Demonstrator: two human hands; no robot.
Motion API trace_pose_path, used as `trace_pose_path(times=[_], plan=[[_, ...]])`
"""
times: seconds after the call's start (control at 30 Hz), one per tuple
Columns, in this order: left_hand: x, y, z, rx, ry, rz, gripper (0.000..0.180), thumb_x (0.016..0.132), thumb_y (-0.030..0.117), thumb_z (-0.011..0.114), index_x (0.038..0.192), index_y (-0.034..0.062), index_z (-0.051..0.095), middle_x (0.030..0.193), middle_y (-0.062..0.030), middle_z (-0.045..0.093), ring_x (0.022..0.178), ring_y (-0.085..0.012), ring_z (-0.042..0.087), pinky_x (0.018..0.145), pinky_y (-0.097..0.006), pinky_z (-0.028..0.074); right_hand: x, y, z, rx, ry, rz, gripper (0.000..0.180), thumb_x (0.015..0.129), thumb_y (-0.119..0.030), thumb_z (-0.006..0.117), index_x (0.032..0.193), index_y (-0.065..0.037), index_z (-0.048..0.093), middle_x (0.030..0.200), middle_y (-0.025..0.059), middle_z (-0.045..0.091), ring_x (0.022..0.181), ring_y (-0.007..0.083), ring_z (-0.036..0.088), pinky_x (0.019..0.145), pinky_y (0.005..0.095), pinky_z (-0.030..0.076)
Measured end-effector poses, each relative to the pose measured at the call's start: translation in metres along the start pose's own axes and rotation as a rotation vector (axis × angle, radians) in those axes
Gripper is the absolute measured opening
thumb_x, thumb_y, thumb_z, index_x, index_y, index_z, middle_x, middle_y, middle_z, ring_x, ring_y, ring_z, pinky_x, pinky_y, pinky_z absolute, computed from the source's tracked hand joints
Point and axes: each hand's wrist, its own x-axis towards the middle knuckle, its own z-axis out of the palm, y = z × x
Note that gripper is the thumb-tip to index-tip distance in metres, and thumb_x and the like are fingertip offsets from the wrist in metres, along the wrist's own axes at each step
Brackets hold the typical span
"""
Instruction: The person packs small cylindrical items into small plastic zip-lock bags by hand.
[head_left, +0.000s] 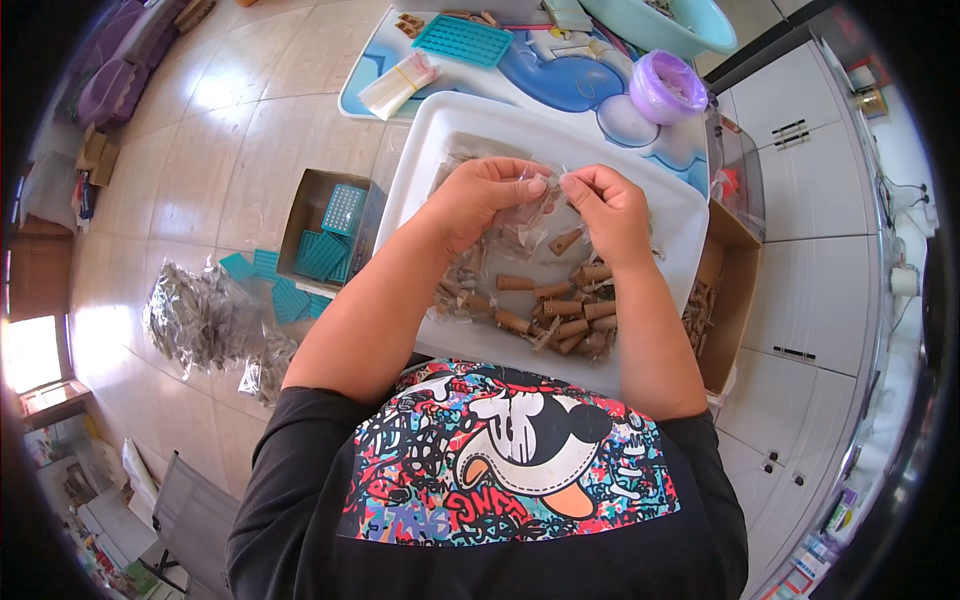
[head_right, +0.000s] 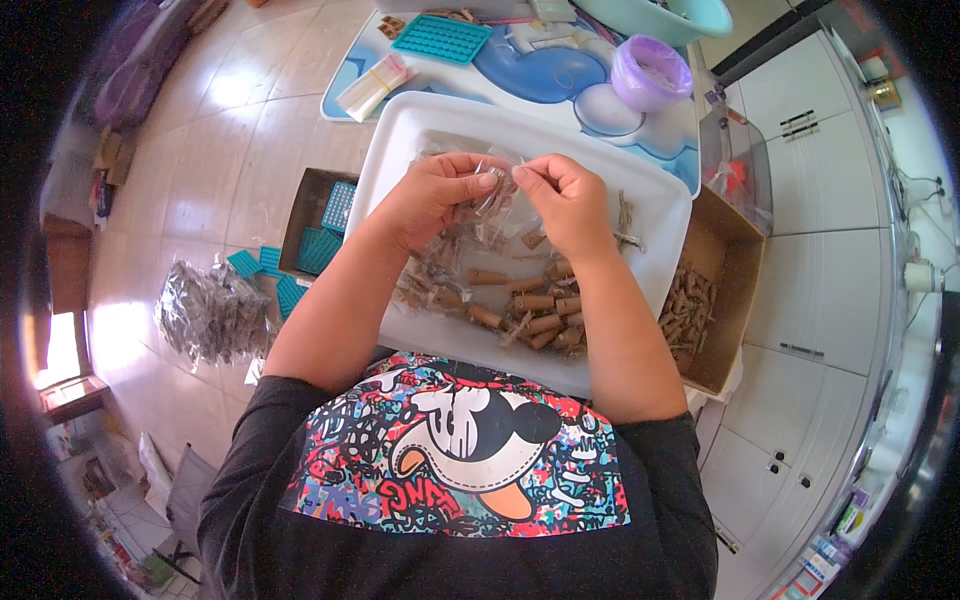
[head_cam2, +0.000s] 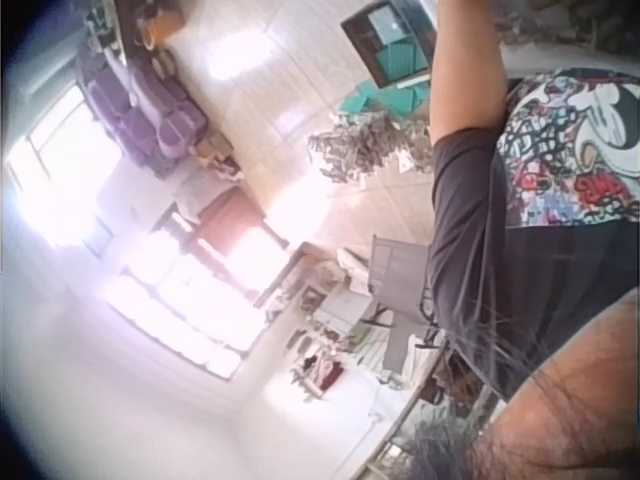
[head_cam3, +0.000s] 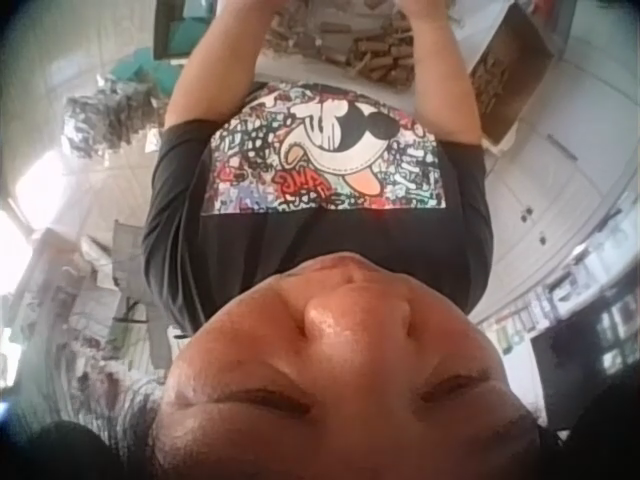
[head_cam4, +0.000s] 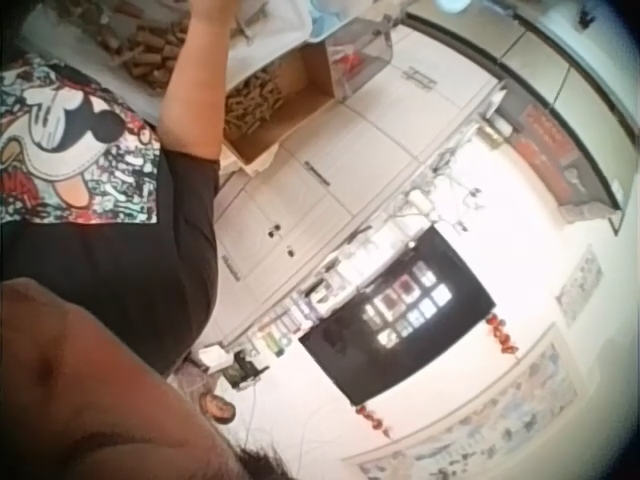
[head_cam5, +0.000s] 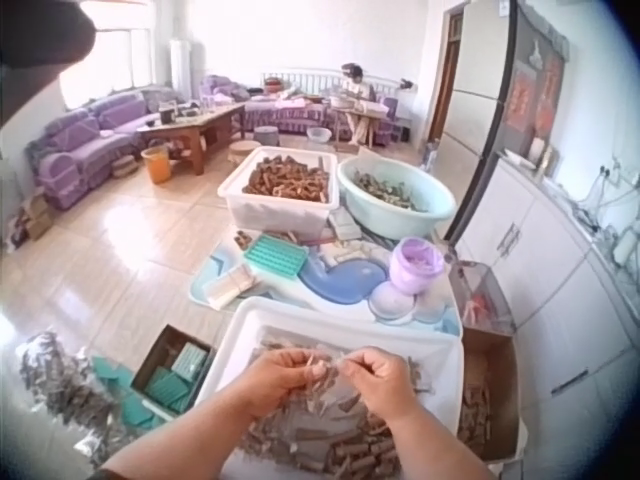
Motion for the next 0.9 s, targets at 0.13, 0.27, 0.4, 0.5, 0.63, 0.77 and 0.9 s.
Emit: trace_pose_path(times=[0.13,0.27,0.4,0.5,0.63,0.77,0.9], plan=[[0.002,-0.006,-0.006,0.079,0.053,0.008,0.031,0.079,0.014,0.064,0.105,-0.001,0.057,0.093,-0.0051,0.061,0.082,-0.0112,0.058,0.072,-0.025,0.047,-0.002,0.0,-0.001,-0.198,-0.084,-0.089,0.012,0.08,-0.013,0.061,0.081,-0.001,0.062,0.064,-0.0008,0.058,0.057,0.0049,0.046,0.053,0.0211,0.039],[0.006,-0.01,-0.009,0.035,0.049,0.016,0.03,0.078,0.016,0.065,0.103,0.0005,0.059,0.092,-0.0034,0.061,0.082,-0.0095,0.057,0.07,-0.023,0.045,-0.003,0.002,0.01,-0.346,0.004,-0.276,0.013,0.079,-0.012,0.062,0.088,-0.003,0.064,0.067,0.0069,0.061,0.058,0.0085,0.053,0.056,0.0229,0.042],[0.004,-0.008,-0.008,0.072,0.111,-0.042,0.026,0.079,0.017,0.064,0.101,0.002,0.06,0.092,-0.0024,0.061,0.083,-0.0082,0.055,0.068,-0.021,0.043,-0.001,0.011,0.011,-0.326,-0.028,-0.32,0.016,0.078,-0.012,0.063,0.092,-0.004,0.065,0.072,0.0077,0.064,0.062,0.0094,0.056,0.058,0.0237,0.044],[0.008,-0.013,-0.012,0.011,0.1,-0.053,0.024,0.083,0.015,0.059,0.102,0.0017,0.06,0.093,-0.0034,0.061,0.084,-0.0099,0.057,0.07,-0.022,0.045,0.006,0.014,0.005,-0.221,-0.121,-0.317,0.018,0.079,-0.012,0.063,0.095,-0.003,0.063,0.068,0.0028,0.062,0.059,0.0073,0.052,0.056,0.0215,0.041],[0.008,-0.012,-0.005,-0.18,0.048,-0.01,0.023,0.085,0.013,0.056,0.103,-0.0009,0.059,0.095,-0.0059,0.061,0.086,-0.0129,0.059,0.073,-0.025,0.048,0.005,0.012,0.004,-0.036,0.057,-0.066,0.02,0.08,-0.012,0.063,0.097,-0.003,0.061,0.063,-0.0028,0.055,0.057,0.0042,0.045,0.054,0.0185,0.037],[0.008,-0.014,-0.007,-0.207,0.072,0.007,0.023,0.086,0.011,0.054,0.104,-0.003,0.057,0.095,-0.0079,0.062,0.085,-0.0156,0.061,0.075,-0.028,0.05,0.0,0.009,0.01,-0.024,0.103,-0.08,0.02,0.08,-0.013,0.063,0.098,-0.004,0.059,0.061,-0.0046,0.05,0.057,0.002,0.04,0.052,0.0169,0.034],[0.009,-0.016,-0.004,-0.139,0.146,0.031,0.021,0.085,0.01,0.054,0.101,-0.0024,0.059,0.091,-0.008,0.062,0.08,-0.0139,0.06,0.072,-0.025,0.049,-0.001,0.018,0.013,-0.105,-0.07,-0.06,0.016,0.079,-0.012,0.064,0.092,-0.003,0.062,0.064,-0.0035,0.055,0.059,0.0015,0.045,0.054,0.0178,0.037]])
